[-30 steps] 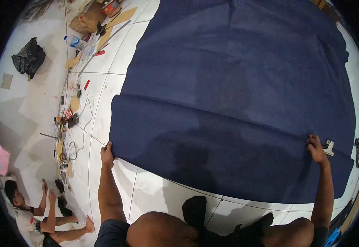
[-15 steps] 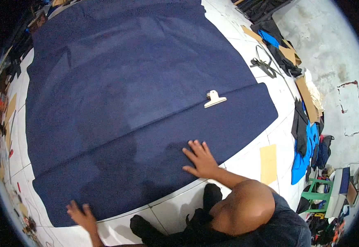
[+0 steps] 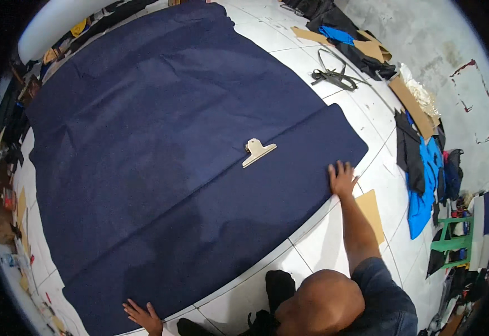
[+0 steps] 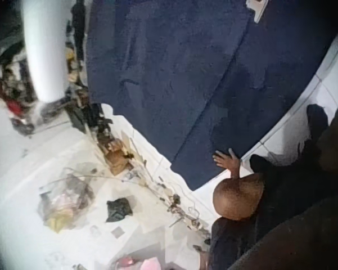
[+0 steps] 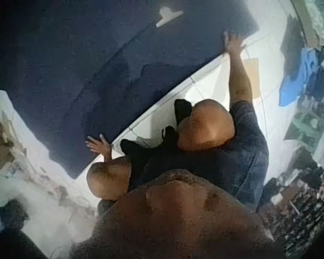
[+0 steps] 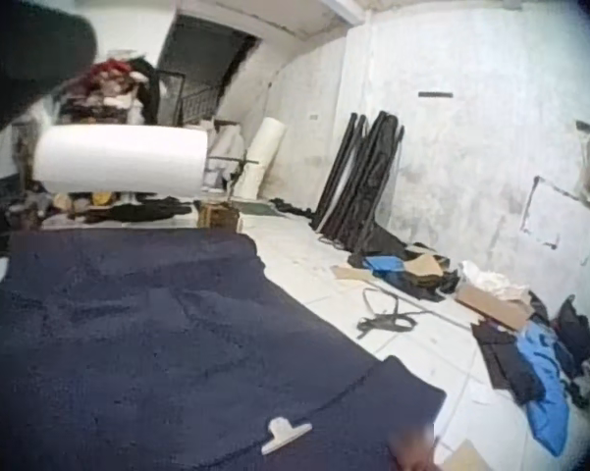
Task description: The person prepares rolls of fabric by aligning edges and using a clipboard to secure the material.
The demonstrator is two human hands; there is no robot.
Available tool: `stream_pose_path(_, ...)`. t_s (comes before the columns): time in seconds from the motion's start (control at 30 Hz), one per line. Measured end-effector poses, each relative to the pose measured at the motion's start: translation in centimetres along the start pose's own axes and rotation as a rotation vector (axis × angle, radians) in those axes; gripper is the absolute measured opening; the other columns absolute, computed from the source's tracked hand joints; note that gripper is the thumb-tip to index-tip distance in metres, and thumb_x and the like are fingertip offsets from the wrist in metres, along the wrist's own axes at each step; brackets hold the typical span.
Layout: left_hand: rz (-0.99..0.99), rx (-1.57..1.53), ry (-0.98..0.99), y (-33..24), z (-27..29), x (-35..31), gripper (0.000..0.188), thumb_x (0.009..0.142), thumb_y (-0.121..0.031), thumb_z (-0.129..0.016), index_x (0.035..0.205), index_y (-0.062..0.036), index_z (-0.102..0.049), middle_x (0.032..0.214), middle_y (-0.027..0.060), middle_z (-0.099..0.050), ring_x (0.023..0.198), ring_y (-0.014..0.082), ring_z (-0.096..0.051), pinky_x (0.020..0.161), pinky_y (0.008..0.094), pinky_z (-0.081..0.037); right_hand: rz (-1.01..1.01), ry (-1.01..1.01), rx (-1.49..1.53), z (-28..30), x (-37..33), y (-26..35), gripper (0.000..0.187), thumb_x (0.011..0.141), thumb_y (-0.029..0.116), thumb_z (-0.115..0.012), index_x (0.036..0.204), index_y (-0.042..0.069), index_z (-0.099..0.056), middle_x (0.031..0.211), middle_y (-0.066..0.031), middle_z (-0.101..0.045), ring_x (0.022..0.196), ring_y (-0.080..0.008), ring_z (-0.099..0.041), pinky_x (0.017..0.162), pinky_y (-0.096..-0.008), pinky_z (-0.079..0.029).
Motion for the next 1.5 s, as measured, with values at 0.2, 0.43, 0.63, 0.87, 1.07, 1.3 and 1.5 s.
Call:
stream_pose_path(0.2, 0.04, -0.028, 0.228, 0.0, 2.7, 0.8, 0.074, 0.095, -0.046, -0.037, 0.147, -0.0043, -0.005, 0.149, 0.0294, -0.001, 0.137, 0.0483, 0.0, 0.106, 0.0638, -0.006, 0.812, 0.02, 0.433, 4.5, -0.2, 22.6, 0.052, 0.08, 0.041, -0.062, 0.117, 0.005, -0.056, 0.115, -0.017, -0.059, 0.108, -0.034, -0.055, 0.093, -0.0436, -0.042)
stream_pose_path(0.43, -0.073, -0.029, 0.405, 0.3, 4.3, 3.0, 0.093, 0.087, -0.053, -0.051, 0.14, 0.011, -0.008, 0.143, 0.0385, -0.005, 0.13, 0.0564, -0.018, 0.107, 0.0509, -0.028, 0.64, 0.316, 0.279, -0.1, 1.3, 30.4, 0.05, 0.087, 0.045, -0.05, 0.113, 0.002, -0.057, 0.111, -0.0229, -0.059, 0.101, -0.0363, -0.059, 0.087, -0.0447, -0.047)
stream_pose_path(0.63, -0.237, -0.047, 0.198, 0.2, 5.0, 2.0, 0.096, 0.079, -0.061, -0.059, 0.135, 0.0106, -0.027, 0.136, 0.0387, -0.028, 0.124, 0.0542, -0.031, 0.105, 0.0524, -0.029, 0.572, 0.392, 0.369, -0.9, 2.4, 30.8, 0.052, 0.095, 0.045, -0.035, 0.091, 0.002, -0.065, 0.099, -0.0184, -0.063, 0.103, -0.033, -0.056, 0.09, -0.0405, -0.042)
stream_pose_path(0.87, -0.225, -0.055, 0.132, 0.2, 6.4, 1.0, 0.091, 0.081, -0.061, -0.056, 0.138, 0.0049, -0.027, 0.133, 0.0386, -0.032, 0.122, 0.0542, -0.034, 0.103, 0.0525, -0.031, 0.282, -0.048, 1.374, 8.4, -1.2, 23.8, 0.04, 0.097, 0.032, -0.035, 0.079, 0.001, -0.054, 0.078, -0.0144, -0.056, 0.082, -0.0323, -0.054, 0.077, -0.0378, -0.042)
stream_pose_path(1.07, -0.204, -0.078, 0.026, -1.6, 6.4, 0.4, 0.083, 0.084, -0.057, -0.054, 0.135, 0.0044, -0.033, 0.134, 0.0358, -0.031, 0.122, 0.0499, -0.037, 0.101, 0.0516, -0.033, -0.04, 0.219, 0.757, 6.4, -10.3, 7.6, 0.051, 0.088, 0.05, -0.054, 0.094, 0.0, -0.052, 0.083, -0.0209, -0.062, 0.078, -0.0307, -0.062, 0.071, -0.0398, -0.047)
stream_pose_path(1.3, 0.304, -0.28, -0.598, 12.7, 3.1, 0.5, 0.062, 0.086, -0.051, -0.056, 0.129, -0.0068, -0.047, 0.122, 0.0249, -0.048, 0.11, 0.0402, -0.049, 0.093, 0.0484, -0.041, -0.554, 0.659, 1.083, -0.5, -23.8, -5.3, 0.058, 0.088, 0.038, -0.062, 0.116, -0.01, -0.044, 0.091, -0.0133, -0.057, 0.074, -0.018, -0.059, 0.061, -0.0276, -0.052)
stream_pose_path(1.5, 1.055, -1.38, -0.023, 18.0, -3.2, -1.2, 0.047, 0.085, -0.048, -0.058, 0.111, -0.0092, -0.051, 0.093, 0.0076, -0.053, 0.085, 0.024, -0.053, 0.073, 0.0345, -0.046, -0.847, 0.572, 1.442, 1.1, -24.6, -3.5, 0.044, 0.092, 0.038, -0.055, 0.105, -0.005, -0.054, 0.084, -0.0099, -0.059, 0.07, -0.0151, -0.057, 0.064, -0.0271, -0.051)
Point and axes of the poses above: each hand's wrist, its own x-axis towards the middle knuckle, its own z-axis out of the back of the hand, y = z × x, the point moved 5 cm from there along x, towards the middle knuckle
